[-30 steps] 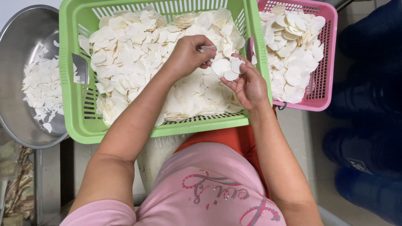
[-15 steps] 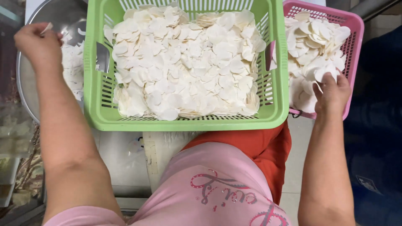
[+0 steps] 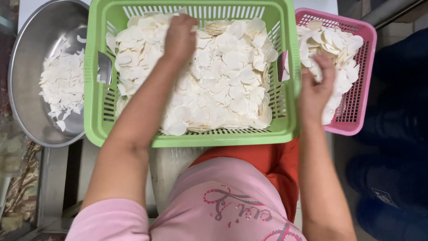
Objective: The person sorts white, thin, round food slices from a green basket into a pink basket. They pick up slices by hand, separate them, and transfer them between the containers.
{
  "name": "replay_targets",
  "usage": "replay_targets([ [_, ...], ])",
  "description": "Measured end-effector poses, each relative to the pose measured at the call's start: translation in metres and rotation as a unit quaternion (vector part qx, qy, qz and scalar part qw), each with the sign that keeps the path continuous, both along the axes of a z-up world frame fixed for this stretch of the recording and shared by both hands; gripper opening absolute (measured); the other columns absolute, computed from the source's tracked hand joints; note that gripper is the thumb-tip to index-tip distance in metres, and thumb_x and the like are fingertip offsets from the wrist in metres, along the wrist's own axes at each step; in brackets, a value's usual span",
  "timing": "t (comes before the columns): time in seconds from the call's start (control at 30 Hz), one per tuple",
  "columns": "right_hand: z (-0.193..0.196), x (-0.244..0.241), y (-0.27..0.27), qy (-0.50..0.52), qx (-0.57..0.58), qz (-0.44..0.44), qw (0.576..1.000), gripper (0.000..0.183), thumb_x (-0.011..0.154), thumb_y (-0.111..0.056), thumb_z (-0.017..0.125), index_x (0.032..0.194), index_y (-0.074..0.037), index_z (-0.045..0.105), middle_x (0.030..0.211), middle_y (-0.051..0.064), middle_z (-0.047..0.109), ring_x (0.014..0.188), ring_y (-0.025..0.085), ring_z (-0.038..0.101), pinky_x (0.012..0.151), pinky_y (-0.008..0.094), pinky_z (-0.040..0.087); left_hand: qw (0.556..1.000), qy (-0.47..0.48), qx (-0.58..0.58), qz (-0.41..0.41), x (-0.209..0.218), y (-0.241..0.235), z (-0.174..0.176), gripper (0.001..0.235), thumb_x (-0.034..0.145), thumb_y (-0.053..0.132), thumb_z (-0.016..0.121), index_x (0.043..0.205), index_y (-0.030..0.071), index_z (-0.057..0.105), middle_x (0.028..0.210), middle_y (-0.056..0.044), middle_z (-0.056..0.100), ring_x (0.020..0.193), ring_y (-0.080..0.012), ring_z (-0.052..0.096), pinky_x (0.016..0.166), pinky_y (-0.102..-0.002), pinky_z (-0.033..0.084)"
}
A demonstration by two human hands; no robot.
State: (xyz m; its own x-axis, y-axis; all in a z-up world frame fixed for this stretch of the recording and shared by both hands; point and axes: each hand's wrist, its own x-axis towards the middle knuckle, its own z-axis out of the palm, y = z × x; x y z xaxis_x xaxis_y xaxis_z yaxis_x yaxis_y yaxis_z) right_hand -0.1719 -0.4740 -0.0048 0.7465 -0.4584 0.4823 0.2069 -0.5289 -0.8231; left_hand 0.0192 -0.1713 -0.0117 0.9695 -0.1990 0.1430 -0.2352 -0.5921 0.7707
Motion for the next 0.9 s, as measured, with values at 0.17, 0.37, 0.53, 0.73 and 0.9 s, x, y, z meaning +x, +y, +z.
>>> replay_targets([
  [0.17, 0.001, -0.005, 0.055, 0.034, 0.027, 0.074, 0.996, 0.028, 0.101, 0.000, 0.060, 0.125, -0.013, 0.063, 0.143, 0.012, 0.054, 0.133, 0.028, 0.053, 0.101, 0.031, 0.055, 0.937, -0.249, 0.224, -0.093, 0.067, -0.059, -0.105, 0.044, 0.076, 0.003, 0.075, 0.120, 0.008, 0.069, 0.116, -0.012, 0.066, 0.101, -0.0352, 0.055, 0.074, -0.047, 0.050],
  [0.37, -0.002, -0.007, 0.047, 0.094, 0.018, 0.102, 0.990, 0.026, 0.101, -0.002, 0.063, 0.124, -0.012, 0.068, 0.137, 0.012, 0.059, 0.131, 0.024, 0.058, 0.099, 0.030, 0.057, 0.897, -0.214, 0.377, -0.088, 0.071, -0.078, -0.100, 0.059, 0.069, -0.016, 0.054, 0.123, 0.007, 0.063, 0.119, -0.013, 0.063, 0.111, -0.0317, 0.053, 0.099, -0.049, 0.039],
  [0.53, 0.001, -0.005, 0.048, 0.107, 0.031, 0.089, 0.990, 0.021, 0.100, -0.004, 0.063, 0.119, -0.012, 0.069, 0.131, 0.010, 0.064, 0.124, 0.021, 0.062, 0.091, 0.027, 0.057, 0.863, -0.188, 0.458, -0.101, 0.072, -0.079, -0.097, 0.059, 0.071, -0.011, 0.064, 0.126, 0.011, 0.065, 0.124, -0.013, 0.061, 0.116, -0.0309, 0.052, 0.099, -0.048, 0.037],
  [0.73, 0.000, -0.004, 0.046, 0.097, 0.034, 0.094, 0.990, 0.021, 0.101, -0.004, 0.063, 0.120, -0.009, 0.069, 0.128, 0.011, 0.066, 0.121, 0.021, 0.064, 0.093, 0.028, 0.059, 0.845, -0.158, 0.497, -0.118, 0.070, -0.080, -0.089, 0.051, 0.080, 0.002, 0.062, 0.130, 0.013, 0.062, 0.116, -0.010, 0.069, 0.113, -0.0281, 0.057, 0.100, -0.047, 0.037],
  [0.9, 0.001, -0.004, 0.046, 0.096, 0.035, 0.099, 0.990, 0.021, 0.101, -0.002, 0.062, 0.120, -0.007, 0.069, 0.125, 0.011, 0.067, 0.118, 0.021, 0.065, 0.095, 0.029, 0.058, 0.823, -0.162, 0.529, -0.128, 0.079, -0.083, -0.096, 0.050, 0.078, 0.007, 0.069, 0.128, 0.013, 0.063, 0.113, -0.009, 0.072, 0.108, -0.0286, 0.062, 0.100, -0.050, 0.036],
])
